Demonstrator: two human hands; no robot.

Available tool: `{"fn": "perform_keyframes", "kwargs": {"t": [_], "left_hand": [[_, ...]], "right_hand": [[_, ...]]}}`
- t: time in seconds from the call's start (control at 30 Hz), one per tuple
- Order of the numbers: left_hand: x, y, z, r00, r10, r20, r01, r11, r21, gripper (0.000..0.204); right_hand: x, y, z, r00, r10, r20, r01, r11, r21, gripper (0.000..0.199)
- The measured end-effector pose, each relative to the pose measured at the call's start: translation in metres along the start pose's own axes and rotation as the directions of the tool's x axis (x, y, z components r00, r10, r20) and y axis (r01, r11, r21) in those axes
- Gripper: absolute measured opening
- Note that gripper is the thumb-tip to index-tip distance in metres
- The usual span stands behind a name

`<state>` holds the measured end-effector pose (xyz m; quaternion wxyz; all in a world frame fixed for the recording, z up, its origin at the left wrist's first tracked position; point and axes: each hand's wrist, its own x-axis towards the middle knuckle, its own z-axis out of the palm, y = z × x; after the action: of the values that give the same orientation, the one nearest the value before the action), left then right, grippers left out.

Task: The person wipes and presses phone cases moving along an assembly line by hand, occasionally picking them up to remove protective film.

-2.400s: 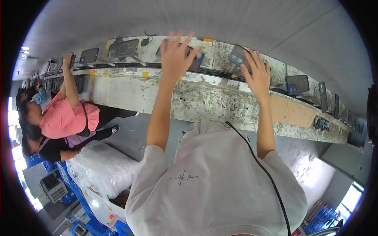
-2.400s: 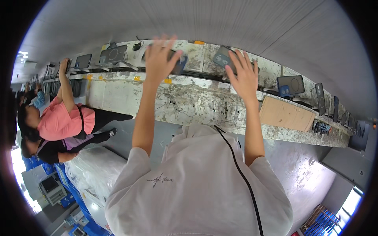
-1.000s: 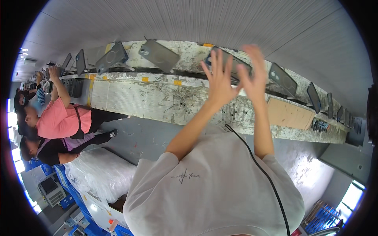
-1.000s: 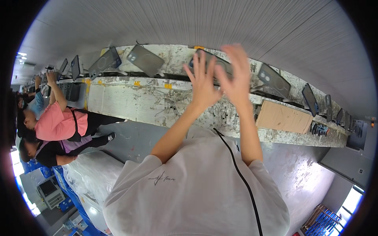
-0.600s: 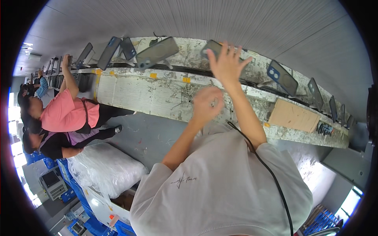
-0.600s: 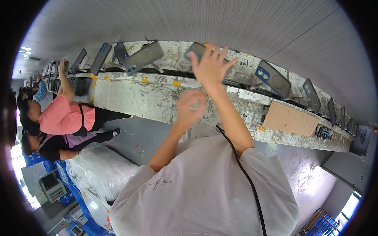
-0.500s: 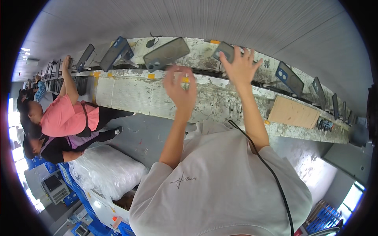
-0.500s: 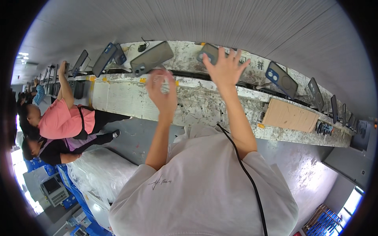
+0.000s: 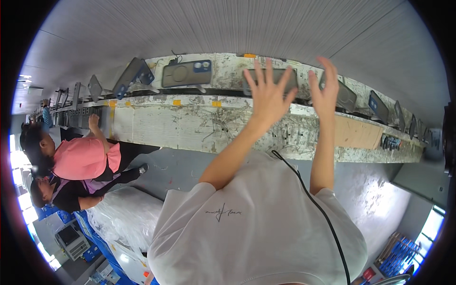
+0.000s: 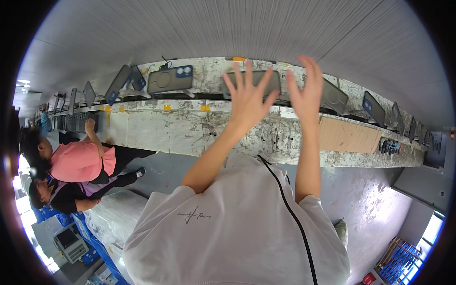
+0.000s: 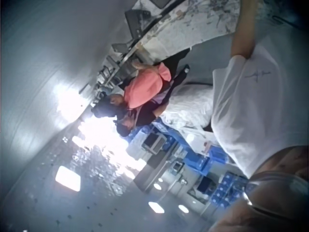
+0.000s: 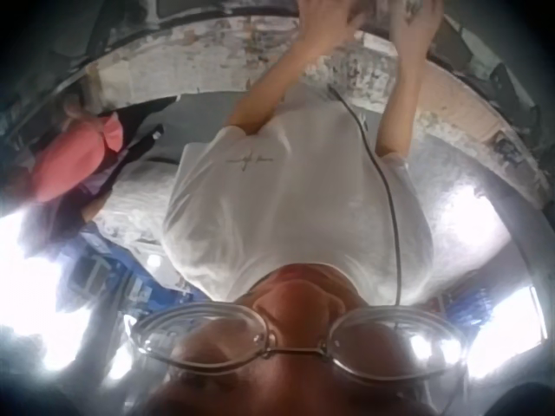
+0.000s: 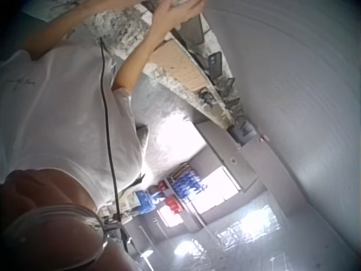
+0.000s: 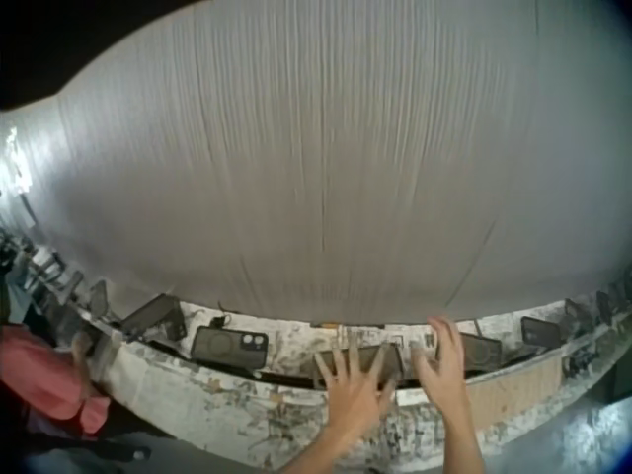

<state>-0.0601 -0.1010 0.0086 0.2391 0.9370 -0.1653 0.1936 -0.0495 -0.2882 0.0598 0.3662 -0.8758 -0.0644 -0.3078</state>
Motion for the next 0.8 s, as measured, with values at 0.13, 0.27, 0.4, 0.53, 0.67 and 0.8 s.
{"fn": "perform_keyframes", "kwargs": {"t": [0.13,0.27,0.4,0.53,0.67,0.8], "left_hand": [[-0.061,0.018,-0.001,0.958,0.183,0.219,-0.133,0.965,-0.225,0.076],[-0.137,0.005,-0.003,0.901,0.284,0.327,-0.065,0.835,-0.547,0.068],[-0.145,-0.047,-0.048,0.903,0.016,0.430,0.270,0.758,-0.594,0.027],[-0.082,-0.110,-0.077,0.923,-0.353,-0.151,0.302,0.911,-0.281,0.034],[-0.017,-0.134,-0.052,0.939,-0.123,-0.322,0.206,0.949,0.239,0.049],[-0.004,-0.094,-0.014,0.996,-0.083,-0.029,0.088,0.944,0.317,0.059]], "right_hand": [[-0.001,-0.098,0.061,0.969,-0.061,0.241,0.011,0.979,0.204,0.038],[-0.029,-0.131,0.151,0.955,-0.184,0.235,0.207,0.975,-0.079,0.062],[-0.042,-0.090,0.180,0.978,-0.015,0.209,0.106,0.895,-0.433,0.083],[-0.036,-0.035,0.137,0.975,0.087,0.206,0.041,0.837,-0.545,0.071],[-0.031,-0.006,0.084,0.952,0.163,0.260,-0.002,0.850,-0.526,0.064],[-0.032,0.047,0.031,0.958,0.051,0.282,0.097,0.868,-0.486,0.059]]}}
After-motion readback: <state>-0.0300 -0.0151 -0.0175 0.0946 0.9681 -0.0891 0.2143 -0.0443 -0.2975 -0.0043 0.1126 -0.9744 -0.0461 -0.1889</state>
